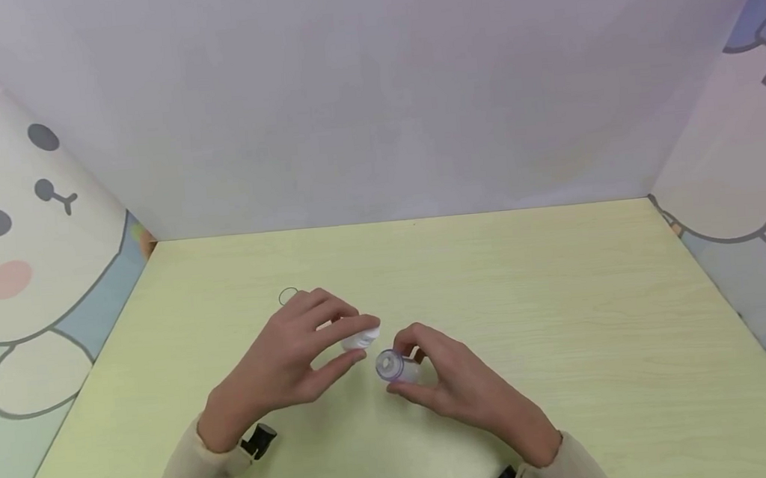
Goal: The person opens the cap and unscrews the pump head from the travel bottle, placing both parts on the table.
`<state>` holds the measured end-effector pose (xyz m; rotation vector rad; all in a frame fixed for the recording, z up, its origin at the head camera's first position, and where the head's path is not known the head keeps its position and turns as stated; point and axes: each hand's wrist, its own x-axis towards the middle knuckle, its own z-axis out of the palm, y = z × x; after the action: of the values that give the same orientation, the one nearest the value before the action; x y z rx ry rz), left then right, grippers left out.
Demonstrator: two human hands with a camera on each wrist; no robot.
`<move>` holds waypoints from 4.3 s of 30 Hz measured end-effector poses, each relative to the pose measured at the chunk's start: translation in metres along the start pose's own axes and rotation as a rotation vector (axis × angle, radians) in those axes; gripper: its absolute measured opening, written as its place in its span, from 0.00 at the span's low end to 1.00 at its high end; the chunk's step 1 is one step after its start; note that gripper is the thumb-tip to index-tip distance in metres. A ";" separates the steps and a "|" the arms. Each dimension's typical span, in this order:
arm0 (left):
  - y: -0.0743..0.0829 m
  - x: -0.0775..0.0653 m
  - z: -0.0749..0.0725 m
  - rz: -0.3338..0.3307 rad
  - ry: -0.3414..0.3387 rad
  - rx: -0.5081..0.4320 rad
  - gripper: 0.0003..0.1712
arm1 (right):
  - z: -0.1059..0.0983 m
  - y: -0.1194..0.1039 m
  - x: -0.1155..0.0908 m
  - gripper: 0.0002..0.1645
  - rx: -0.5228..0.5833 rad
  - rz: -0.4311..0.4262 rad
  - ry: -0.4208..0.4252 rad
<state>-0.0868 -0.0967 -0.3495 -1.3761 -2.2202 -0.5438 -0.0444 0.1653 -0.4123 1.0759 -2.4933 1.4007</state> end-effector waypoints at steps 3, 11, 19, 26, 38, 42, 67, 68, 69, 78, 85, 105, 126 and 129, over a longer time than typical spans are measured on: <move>-0.004 0.000 0.001 0.023 -0.036 0.092 0.19 | 0.000 0.000 -0.001 0.27 0.007 0.008 0.000; -0.019 0.002 0.009 0.035 -0.150 0.244 0.19 | -0.002 0.000 -0.005 0.27 0.000 0.006 0.008; -0.033 0.004 0.016 0.016 -0.320 0.309 0.17 | -0.001 0.001 -0.006 0.26 0.006 -0.002 0.006; -0.048 0.007 0.025 -0.017 -0.443 0.297 0.15 | 0.000 0.002 -0.008 0.25 0.006 -0.003 0.004; -0.064 0.003 0.042 -0.079 -0.478 0.273 0.16 | 0.001 0.002 -0.008 0.24 0.012 -0.002 0.008; -0.065 0.002 0.048 -0.099 -0.513 0.269 0.17 | 0.000 0.003 -0.008 0.25 0.011 -0.004 0.009; -0.050 0.007 0.057 -0.184 -0.612 0.447 0.16 | 0.000 0.003 -0.008 0.25 -0.011 0.016 0.007; -0.050 0.006 0.057 -0.187 -0.610 0.448 0.16 | 0.000 0.003 -0.008 0.25 -0.015 0.016 0.006; -0.050 0.006 0.057 -0.190 -0.607 0.447 0.15 | 0.000 0.003 -0.008 0.25 -0.018 0.016 0.004; -0.050 0.004 0.057 -0.201 -0.575 0.420 0.11 | -0.002 0.009 -0.002 0.26 -0.049 -0.006 -0.006; -0.051 0.001 0.057 -0.199 -0.556 0.400 0.13 | -0.006 0.018 0.008 0.29 -0.062 0.019 0.065; -0.040 -0.012 0.038 -0.256 -0.476 0.448 0.17 | -0.008 0.053 0.049 0.27 -0.144 0.307 0.095; -0.022 -0.036 0.012 -0.329 -0.264 0.456 0.20 | -0.011 0.068 0.053 0.31 -0.102 0.453 0.014; -0.024 -0.042 0.009 -0.353 -0.237 0.450 0.21 | -0.016 0.067 0.047 0.33 -0.117 0.464 -0.001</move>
<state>-0.0939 -0.1319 -0.3825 -0.8591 -2.5885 0.0224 -0.1249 0.1752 -0.4324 0.4909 -2.9064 1.3174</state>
